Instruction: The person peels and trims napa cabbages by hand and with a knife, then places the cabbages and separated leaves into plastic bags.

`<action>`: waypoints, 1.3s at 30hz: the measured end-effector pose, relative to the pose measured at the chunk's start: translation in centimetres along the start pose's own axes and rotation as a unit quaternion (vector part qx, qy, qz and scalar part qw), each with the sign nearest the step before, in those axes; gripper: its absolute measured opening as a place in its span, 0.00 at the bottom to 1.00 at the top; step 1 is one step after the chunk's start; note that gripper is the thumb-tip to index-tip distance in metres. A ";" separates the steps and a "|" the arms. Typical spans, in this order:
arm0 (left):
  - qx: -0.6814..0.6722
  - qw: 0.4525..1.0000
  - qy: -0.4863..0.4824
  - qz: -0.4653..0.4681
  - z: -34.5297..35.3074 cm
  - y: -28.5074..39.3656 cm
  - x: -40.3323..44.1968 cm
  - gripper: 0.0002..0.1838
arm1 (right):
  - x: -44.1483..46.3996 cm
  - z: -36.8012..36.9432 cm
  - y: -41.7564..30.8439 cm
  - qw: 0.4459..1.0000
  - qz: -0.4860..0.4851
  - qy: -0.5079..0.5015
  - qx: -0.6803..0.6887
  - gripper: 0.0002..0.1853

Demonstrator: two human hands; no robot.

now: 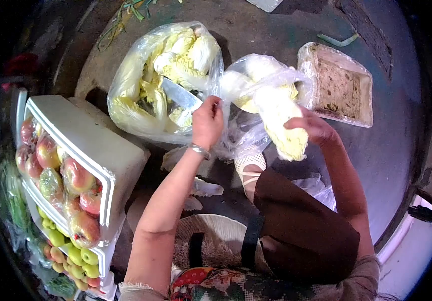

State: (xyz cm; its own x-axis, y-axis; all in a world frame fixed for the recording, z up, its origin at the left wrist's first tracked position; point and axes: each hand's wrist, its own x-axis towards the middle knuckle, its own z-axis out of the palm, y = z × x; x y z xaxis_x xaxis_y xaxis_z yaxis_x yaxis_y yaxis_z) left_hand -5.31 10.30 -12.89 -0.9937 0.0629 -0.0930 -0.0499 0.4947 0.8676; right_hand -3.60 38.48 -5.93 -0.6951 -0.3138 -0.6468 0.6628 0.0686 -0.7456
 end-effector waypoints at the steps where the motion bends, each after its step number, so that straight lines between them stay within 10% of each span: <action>1: -0.083 0.996 0.011 -0.036 -0.7 0.5 0.5 0.07 | 0.2 0.3 -0.5 0.995 0.007 -0.006 -0.097 0.37; 7: -0.309 0.941 -0.045 -0.128 -2.5 5.3 -0.9 0.09 | 4.4 3.6 -0.6 0.962 -0.060 0.070 -0.257 0.42; 11: -0.386 0.911 -0.042 -0.140 -4.0 8.1 -0.7 0.12 | 5.6 8.4 -4.5 0.825 0.038 0.093 -0.556 0.37; 14: -0.448 0.875 0.007 -0.186 -5.9 9.0 0.0 0.09 | 6.6 10.6 0.2 0.664 -0.141 0.210 -0.704 0.38; 27: -0.258 0.941 -0.159 -0.150 -5.5 6.1 -3.0 0.11 | 3.9 8.4 3.0 0.689 -0.287 0.092 -0.659 0.21; 33: -0.169 0.972 -0.093 -0.137 -7.7 5.3 -3.6 0.14 | 3.5 9.0 -9.5 0.946 -0.144 -0.084 -0.279 0.11; 36: -0.056 0.985 -0.150 -0.070 -9.1 6.9 -4.8 0.21 | 8.1 11.1 -12.1 0.780 -0.401 0.056 -0.476 0.09; 39: -0.044 0.983 -0.147 -0.097 -8.9 8.1 -5.1 0.23 | 16.5 12.0 -11.5 0.678 -0.388 0.076 -0.619 0.15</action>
State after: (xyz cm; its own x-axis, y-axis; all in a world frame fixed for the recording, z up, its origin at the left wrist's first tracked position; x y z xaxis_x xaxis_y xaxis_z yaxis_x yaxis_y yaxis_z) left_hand -1.54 6.23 -1.01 -0.8933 0.2290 -0.3866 -0.2567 0.4460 0.8574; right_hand -19.36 21.12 -6.08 -0.7839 -0.6159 0.0778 -0.5958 0.7112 -0.3730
